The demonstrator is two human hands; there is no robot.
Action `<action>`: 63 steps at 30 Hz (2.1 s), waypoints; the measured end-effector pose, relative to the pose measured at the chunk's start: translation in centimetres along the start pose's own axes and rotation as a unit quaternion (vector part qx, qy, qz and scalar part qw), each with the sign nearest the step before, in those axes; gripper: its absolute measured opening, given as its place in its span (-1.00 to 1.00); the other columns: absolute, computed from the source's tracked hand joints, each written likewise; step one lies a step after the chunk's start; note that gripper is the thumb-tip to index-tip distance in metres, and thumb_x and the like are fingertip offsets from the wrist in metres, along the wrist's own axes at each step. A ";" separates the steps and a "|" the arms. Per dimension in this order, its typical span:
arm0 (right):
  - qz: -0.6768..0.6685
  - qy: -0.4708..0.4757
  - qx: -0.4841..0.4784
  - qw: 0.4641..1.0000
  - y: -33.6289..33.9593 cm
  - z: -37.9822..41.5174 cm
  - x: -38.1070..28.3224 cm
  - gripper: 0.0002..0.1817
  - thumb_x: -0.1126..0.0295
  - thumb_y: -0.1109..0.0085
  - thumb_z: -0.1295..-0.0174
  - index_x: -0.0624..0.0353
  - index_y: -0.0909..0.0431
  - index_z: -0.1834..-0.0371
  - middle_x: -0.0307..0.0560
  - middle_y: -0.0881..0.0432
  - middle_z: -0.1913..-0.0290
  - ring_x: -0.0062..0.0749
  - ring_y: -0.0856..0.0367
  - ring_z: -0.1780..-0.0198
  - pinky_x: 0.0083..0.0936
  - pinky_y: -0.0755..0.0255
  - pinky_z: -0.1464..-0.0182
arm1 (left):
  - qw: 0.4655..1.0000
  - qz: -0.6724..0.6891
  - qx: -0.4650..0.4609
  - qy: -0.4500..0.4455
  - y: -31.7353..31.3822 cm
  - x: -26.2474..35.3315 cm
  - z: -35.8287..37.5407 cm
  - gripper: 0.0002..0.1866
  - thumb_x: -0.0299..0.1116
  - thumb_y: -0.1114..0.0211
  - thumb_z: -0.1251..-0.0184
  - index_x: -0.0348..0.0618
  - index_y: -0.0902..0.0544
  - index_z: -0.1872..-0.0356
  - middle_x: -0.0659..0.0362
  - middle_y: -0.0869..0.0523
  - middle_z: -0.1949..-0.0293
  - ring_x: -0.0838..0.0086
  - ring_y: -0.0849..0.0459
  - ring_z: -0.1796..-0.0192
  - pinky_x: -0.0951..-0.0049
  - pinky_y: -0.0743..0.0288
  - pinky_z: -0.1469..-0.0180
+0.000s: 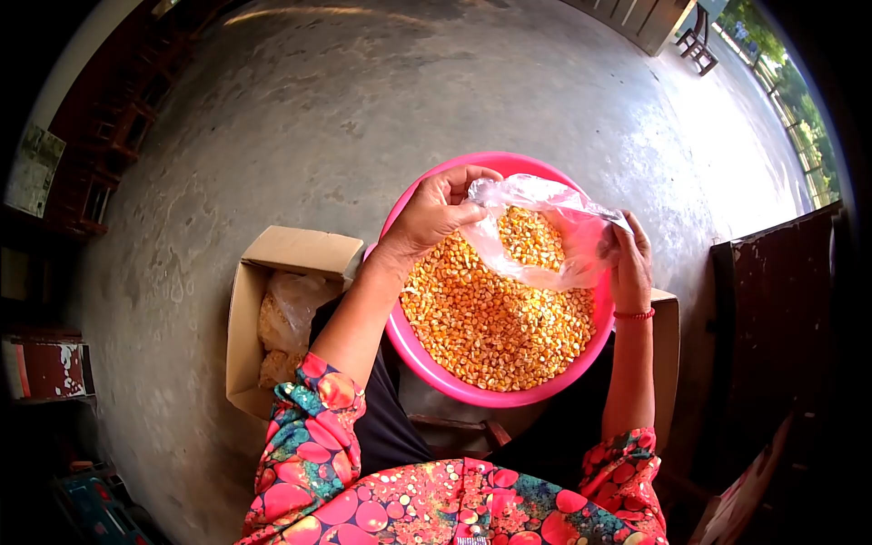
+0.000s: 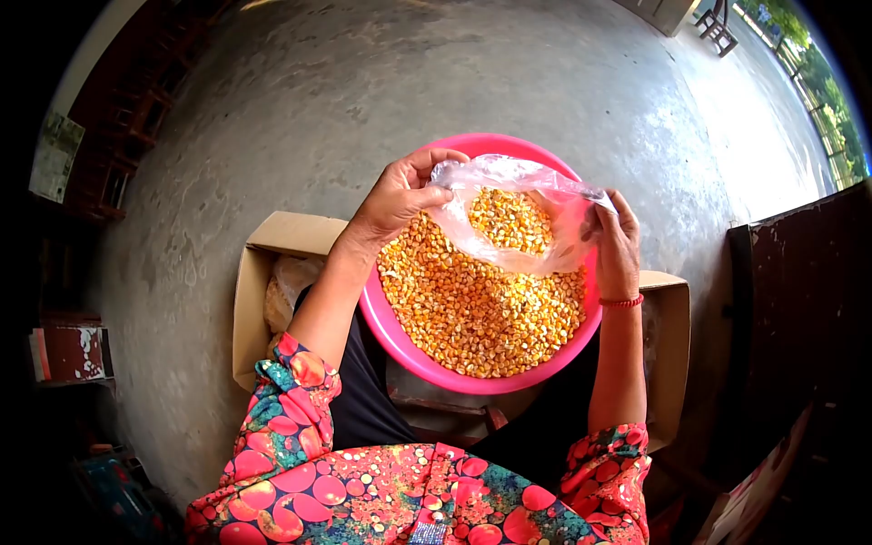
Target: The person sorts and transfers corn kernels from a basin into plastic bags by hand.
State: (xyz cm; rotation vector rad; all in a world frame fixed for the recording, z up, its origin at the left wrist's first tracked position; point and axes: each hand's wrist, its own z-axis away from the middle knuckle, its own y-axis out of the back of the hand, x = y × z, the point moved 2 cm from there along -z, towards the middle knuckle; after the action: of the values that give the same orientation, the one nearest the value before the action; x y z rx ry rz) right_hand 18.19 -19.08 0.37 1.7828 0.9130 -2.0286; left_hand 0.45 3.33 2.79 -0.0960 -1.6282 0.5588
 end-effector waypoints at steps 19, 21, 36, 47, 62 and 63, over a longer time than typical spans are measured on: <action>0.006 0.031 -0.009 0.999 -3.4 1.6 -2.1 -0.71 0.32 0.12 -0.43 0.30 -0.56 0.24 -0.25 -0.52 0.47 -0.69 -0.42 0.45 -0.68 -0.31 0.39 | 0.980 0.121 0.143 -0.070 1.7 -0.1 0.1 -0.92 -0.47 -0.31 -0.20 -0.15 -0.69 0.28 0.30 -0.72 0.36 0.64 -0.65 0.30 0.58 -0.54 0.21; -0.058 0.084 -0.069 0.992 -3.0 1.4 -2.8 -0.72 0.34 0.15 -0.43 0.28 -0.54 0.25 -0.25 -0.48 0.50 -0.67 -0.38 0.47 -0.71 -0.27 0.40 | 0.978 0.107 0.161 -0.081 2.3 0.1 0.1 -0.93 -0.43 -0.32 -0.21 -0.13 -0.70 0.30 0.30 -0.71 0.39 0.63 -0.64 0.31 0.55 -0.54 0.21; 0.281 -0.085 -0.277 0.915 -2.7 2.4 -2.1 -0.34 -0.21 -0.21 -0.11 0.36 -0.57 0.47 -0.28 -0.47 0.60 -0.66 -0.35 0.57 -0.61 -0.19 0.52 | 0.945 0.187 0.240 -0.122 4.8 0.3 0.1 -0.83 -0.29 -0.24 -0.27 -0.08 -0.57 0.48 0.24 -0.60 0.47 0.51 -0.57 0.36 0.47 -0.46 0.25; 0.148 0.059 -0.071 0.985 -2.8 1.6 -1.6 -0.77 0.38 0.00 -0.37 0.28 -0.61 0.31 -0.30 -0.58 0.44 -0.70 -0.45 0.44 -0.68 -0.32 0.39 | 0.963 0.173 0.171 -0.116 3.1 1.7 0.4 -0.80 -0.27 -0.17 -0.31 -0.21 -0.61 0.32 0.22 -0.57 0.54 0.45 -0.54 0.38 0.43 -0.44 0.24; 0.273 0.322 -0.049 0.905 -3.8 2.2 -5.1 -0.45 0.47 -0.30 0.06 0.08 -0.44 -0.10 0.00 -0.35 -0.19 -0.30 -0.36 -0.22 -0.39 -0.34 -0.15 | 0.991 0.097 0.050 -0.079 1.0 1.9 0.8 -0.36 -0.30 -0.25 -0.20 -0.24 -0.30 -0.31 0.38 -0.42 0.65 0.71 -0.39 0.55 0.67 -0.31 0.37; 0.379 0.350 -0.093 0.852 -5.0 3.1 -5.9 -0.38 0.41 -0.33 0.09 0.00 -0.44 -0.16 0.04 -0.32 -0.26 -0.12 -0.29 -0.30 -0.23 -0.25 -0.26 | 0.990 0.108 0.054 -0.072 0.6 1.9 0.8 -0.36 -0.33 -0.23 -0.20 -0.25 -0.29 -0.32 0.37 -0.41 0.67 0.70 -0.38 0.57 0.68 -0.30 0.38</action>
State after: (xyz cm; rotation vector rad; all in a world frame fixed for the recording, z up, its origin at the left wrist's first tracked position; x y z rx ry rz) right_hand 13.91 -18.36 7.50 2.2938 0.3958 -0.7795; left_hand -0.77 4.37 4.24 -0.1553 -1.7351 0.8351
